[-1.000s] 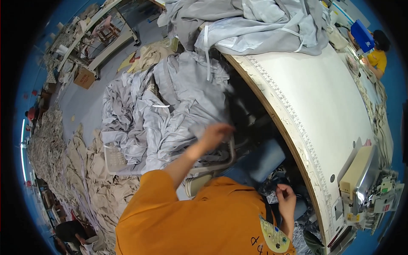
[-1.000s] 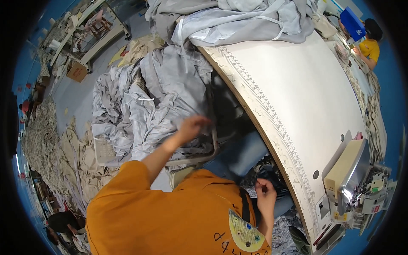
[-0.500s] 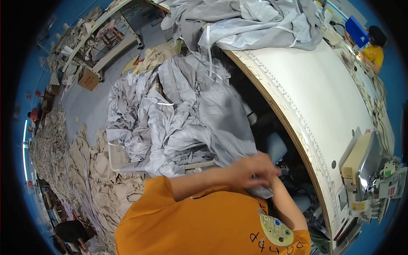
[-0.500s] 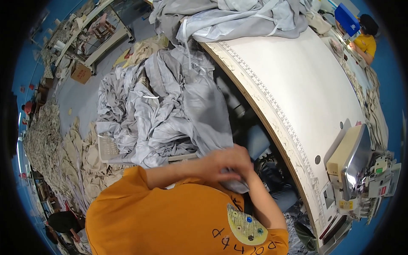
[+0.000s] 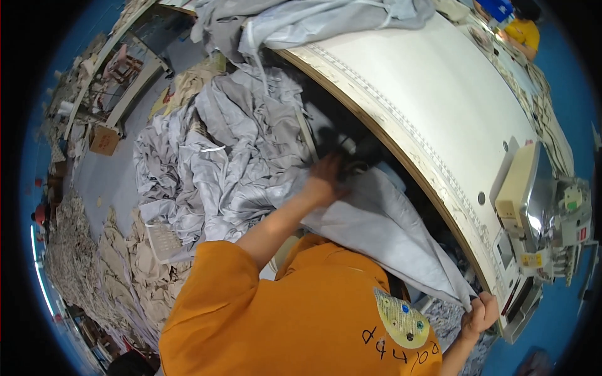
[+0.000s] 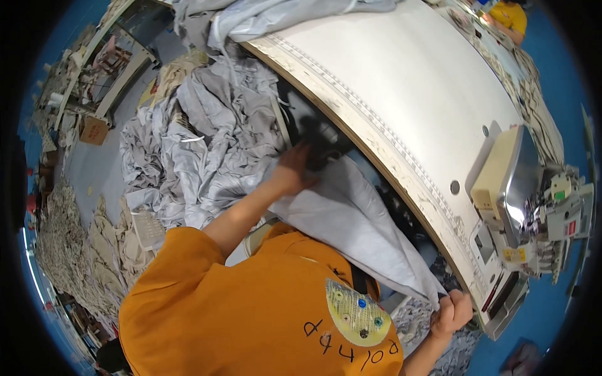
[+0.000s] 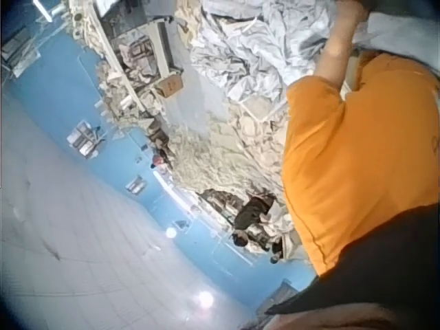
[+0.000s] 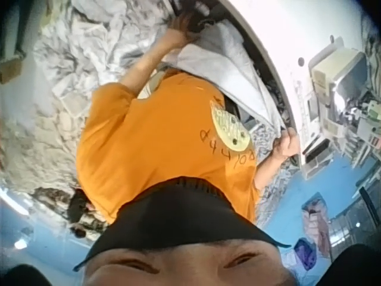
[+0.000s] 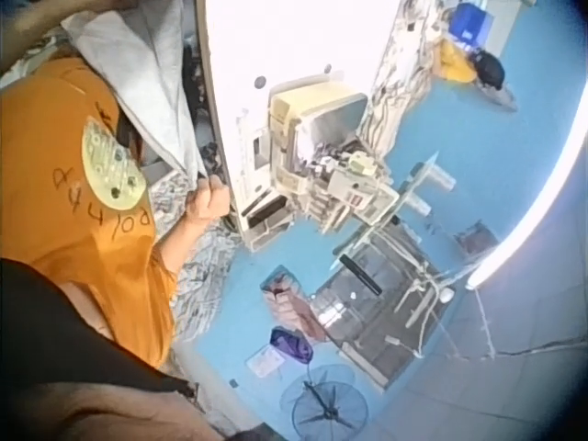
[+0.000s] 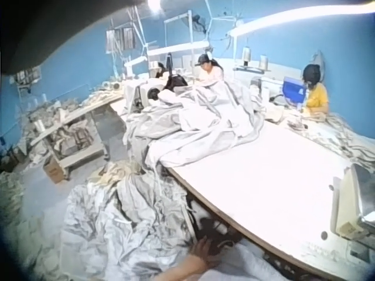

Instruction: The person is sewing fabric pieces together using an industrial overlock sewing machine.

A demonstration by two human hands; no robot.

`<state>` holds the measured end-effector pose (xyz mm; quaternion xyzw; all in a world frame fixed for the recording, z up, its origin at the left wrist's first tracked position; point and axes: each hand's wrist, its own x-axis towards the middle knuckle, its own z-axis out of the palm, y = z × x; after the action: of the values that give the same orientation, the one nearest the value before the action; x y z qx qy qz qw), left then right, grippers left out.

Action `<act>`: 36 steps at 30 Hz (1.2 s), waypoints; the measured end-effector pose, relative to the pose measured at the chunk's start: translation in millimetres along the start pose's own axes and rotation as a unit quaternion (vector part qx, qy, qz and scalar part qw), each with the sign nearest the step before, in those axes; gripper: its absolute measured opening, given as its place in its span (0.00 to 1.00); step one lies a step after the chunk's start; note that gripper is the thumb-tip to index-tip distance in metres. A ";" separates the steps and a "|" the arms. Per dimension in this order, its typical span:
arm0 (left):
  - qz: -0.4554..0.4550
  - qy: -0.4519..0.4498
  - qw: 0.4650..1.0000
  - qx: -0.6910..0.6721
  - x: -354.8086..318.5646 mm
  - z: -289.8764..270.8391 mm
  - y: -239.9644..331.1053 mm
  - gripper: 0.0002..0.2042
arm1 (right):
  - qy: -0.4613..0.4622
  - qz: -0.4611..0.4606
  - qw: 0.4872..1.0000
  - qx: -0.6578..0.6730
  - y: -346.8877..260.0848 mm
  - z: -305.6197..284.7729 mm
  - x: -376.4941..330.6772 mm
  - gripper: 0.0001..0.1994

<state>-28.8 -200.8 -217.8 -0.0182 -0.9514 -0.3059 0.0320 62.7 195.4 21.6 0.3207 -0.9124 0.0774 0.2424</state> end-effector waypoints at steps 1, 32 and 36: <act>-0.113 -0.013 0.993 0.010 0.3 2.9 -5.5 0.37 | 0.007 0.033 0.999 -0.003 -0.4 5.4 -15.0 0.07; 0.305 0.363 0.877 -0.082 -34.7 -157.4 37.8 0.09 | 0.102 0.359 0.826 0.422 -27.3 73.2 -51.9 0.07; 0.048 0.347 0.879 -0.324 -18.7 -164.7 74.1 0.08 | 0.095 0.342 0.807 0.471 -32.6 66.8 -17.9 0.12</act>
<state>2.1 -236.9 -42.6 0.0341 -0.7250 -0.5818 0.3671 68.9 159.9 -45.8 0.0535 -0.7867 0.6060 0.1047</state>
